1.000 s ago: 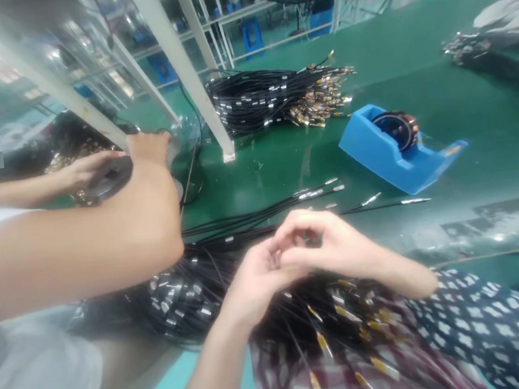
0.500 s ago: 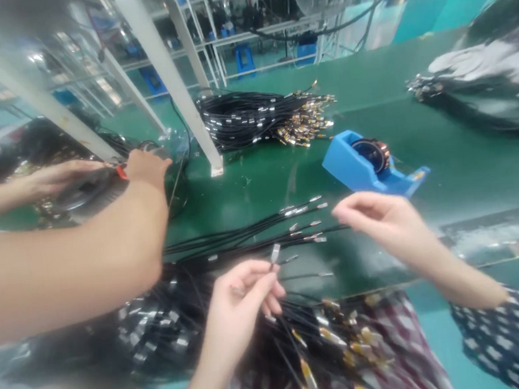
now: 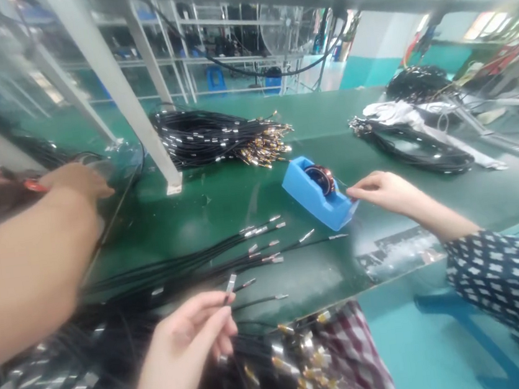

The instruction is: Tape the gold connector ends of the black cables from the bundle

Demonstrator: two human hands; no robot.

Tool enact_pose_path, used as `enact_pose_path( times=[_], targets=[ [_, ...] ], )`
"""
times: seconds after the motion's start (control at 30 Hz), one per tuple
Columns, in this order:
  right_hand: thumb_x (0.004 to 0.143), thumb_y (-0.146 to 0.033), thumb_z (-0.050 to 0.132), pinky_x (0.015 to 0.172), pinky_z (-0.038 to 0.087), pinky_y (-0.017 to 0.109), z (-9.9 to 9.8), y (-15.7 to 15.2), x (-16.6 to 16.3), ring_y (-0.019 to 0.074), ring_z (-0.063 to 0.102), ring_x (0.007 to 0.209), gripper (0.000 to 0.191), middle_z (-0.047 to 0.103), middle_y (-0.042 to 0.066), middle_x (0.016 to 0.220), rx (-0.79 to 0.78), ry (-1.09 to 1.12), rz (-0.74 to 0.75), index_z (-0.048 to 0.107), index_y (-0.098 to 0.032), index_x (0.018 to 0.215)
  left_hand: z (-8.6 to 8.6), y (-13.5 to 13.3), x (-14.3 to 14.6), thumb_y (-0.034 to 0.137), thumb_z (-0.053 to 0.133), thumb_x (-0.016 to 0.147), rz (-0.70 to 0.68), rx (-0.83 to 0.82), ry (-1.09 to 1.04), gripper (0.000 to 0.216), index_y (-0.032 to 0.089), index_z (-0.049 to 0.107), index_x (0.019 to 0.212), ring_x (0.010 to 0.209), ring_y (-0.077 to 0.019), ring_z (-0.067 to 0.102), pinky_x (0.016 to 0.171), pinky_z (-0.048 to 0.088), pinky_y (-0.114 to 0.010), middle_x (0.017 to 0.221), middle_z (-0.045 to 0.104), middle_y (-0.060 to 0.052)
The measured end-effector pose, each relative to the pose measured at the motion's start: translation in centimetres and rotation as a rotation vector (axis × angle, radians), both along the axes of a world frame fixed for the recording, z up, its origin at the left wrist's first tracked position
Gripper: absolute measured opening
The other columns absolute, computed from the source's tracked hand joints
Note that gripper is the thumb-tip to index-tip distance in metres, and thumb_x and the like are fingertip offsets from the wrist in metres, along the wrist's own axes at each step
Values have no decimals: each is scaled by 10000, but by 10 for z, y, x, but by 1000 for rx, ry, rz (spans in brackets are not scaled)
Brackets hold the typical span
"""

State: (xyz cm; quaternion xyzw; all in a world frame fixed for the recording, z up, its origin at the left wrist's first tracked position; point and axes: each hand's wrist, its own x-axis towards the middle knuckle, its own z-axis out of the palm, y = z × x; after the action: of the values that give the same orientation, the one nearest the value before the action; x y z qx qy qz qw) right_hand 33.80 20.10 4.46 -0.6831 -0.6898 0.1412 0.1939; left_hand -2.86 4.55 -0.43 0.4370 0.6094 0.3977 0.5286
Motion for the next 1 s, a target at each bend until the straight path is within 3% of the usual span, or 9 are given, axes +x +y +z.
enact_pose_path(
  times=[0.2,0.37,0.57,0.7,1.0],
  targets=[
    [711,-356,716,703,434,309,3,6,-2,221,622,775,184,744,73,772,-148,346,-110,766,-184,670,2,-1,-1,362,693,790,5,-6,20,284,147,689,976,514,-160,600,493,460,-253,637,690,-29],
    [673,-428,752,609,376,290,4,-11,6,199,568,740,236,742,74,835,-153,421,-182,791,-202,725,0,-2,-2,406,708,781,4,-18,18,314,160,698,976,526,-168,599,498,463,-257,634,691,-29],
    [604,-459,793,515,270,282,-5,-21,10,133,402,548,342,586,27,567,-219,513,-269,791,-153,758,-2,1,-3,438,733,752,-7,-22,11,349,160,714,962,523,-172,592,503,472,-262,629,684,-32],
    [610,-448,767,476,199,268,-10,-18,11,100,316,497,379,467,-22,517,-262,545,-266,775,-118,794,-4,0,-4,447,737,747,-6,-40,-2,353,167,714,961,531,-170,591,509,472,-258,630,682,-27],
    [658,-421,692,440,223,252,-20,-14,13,87,311,469,318,444,-32,531,-272,564,-220,722,-119,753,-3,-1,-5,459,739,743,2,-41,-28,365,170,709,964,529,-177,592,493,467,-264,630,683,-29]
  ],
)
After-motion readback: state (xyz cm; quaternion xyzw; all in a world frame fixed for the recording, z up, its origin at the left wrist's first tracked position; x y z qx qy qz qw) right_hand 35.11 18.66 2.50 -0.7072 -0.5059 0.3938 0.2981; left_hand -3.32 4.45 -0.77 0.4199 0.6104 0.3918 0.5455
